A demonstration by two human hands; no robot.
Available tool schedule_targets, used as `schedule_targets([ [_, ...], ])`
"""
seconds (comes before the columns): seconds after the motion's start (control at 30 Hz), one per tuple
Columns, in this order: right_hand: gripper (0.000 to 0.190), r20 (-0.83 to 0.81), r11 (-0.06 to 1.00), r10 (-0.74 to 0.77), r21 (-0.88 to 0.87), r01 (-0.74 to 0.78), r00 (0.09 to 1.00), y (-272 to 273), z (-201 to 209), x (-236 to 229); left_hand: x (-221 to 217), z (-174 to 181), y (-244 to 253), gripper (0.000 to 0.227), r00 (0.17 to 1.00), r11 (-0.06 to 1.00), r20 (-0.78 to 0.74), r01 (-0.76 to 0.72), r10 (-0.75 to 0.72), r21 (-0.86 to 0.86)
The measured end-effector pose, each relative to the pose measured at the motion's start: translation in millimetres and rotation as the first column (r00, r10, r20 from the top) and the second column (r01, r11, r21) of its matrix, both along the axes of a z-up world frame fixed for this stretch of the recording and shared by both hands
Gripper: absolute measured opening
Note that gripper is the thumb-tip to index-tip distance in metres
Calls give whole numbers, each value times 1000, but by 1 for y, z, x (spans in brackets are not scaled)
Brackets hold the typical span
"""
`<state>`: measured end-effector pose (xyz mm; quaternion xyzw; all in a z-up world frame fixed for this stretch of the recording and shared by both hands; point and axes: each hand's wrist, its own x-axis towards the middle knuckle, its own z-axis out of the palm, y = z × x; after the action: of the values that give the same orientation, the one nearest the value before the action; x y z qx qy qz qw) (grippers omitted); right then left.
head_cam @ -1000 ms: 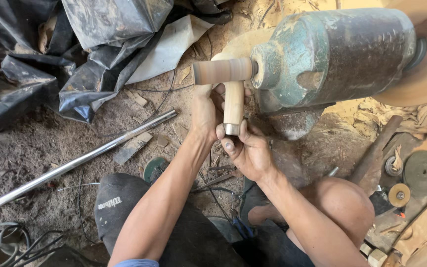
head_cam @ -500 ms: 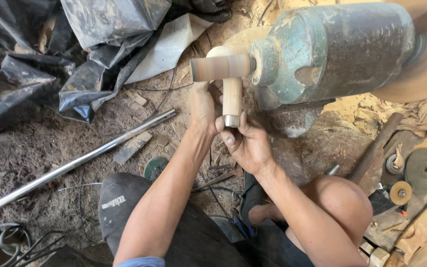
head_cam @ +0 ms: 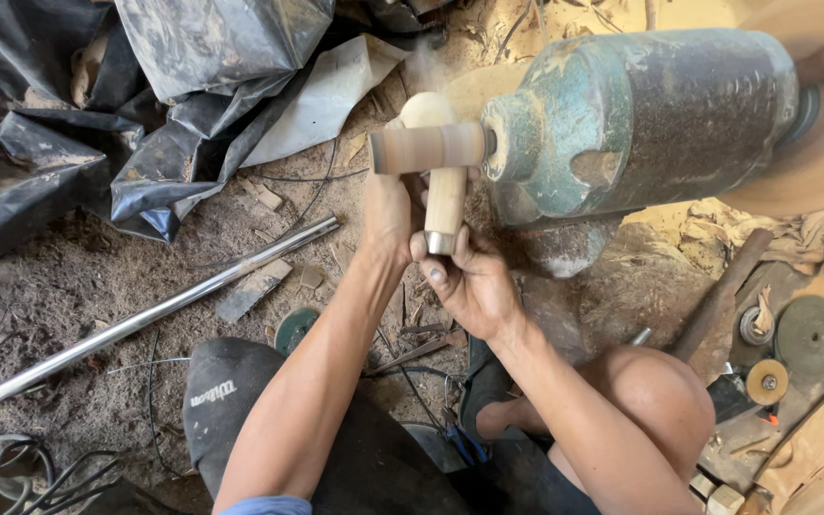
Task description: The person inserts a metal tube into a wooden handle and then uses a bench grinder to smooth and polish the wooden surface. The person rotates the handle against the grinding wheel to even out the surface.
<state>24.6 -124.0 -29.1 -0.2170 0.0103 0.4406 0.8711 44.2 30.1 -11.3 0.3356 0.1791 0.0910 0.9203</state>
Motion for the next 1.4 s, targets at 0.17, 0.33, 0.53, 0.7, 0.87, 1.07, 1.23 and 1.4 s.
schedule_targets([
  [0.17,57,30,998,32,49,-34,999,-9,3,-16,-21,9,-8,61,996,996,24,92,-92,7],
  [0.33,60,54,999,47,12,-47,997,-20,0,-35,-38,16,-17,54,997,997,54,57,-53,-59],
  [0.53,59,2,998,35,48,-35,999,-15,-3,-28,-30,11,-14,49,995,992,92,34,-23,-120],
  [0.7,58,20,998,18,54,-19,1000,-3,-9,-5,-7,7,2,47,997,997,28,79,-78,-24],
  [0.87,59,93,999,36,28,-39,995,-8,-7,-16,-23,17,-3,50,994,995,61,82,-85,55],
  [1.07,59,21,988,152,-29,-152,988,-26,11,-44,-53,25,-15,54,994,994,6,109,-109,-20],
  [1.23,50,-72,967,102,-227,-116,992,-36,33,-58,-71,34,-31,47,988,999,-155,-13,7,-39],
  [1.4,40,-106,960,4,-279,-33,994,-45,36,-57,-67,35,-50,42,976,993,-206,-93,78,-67],
])
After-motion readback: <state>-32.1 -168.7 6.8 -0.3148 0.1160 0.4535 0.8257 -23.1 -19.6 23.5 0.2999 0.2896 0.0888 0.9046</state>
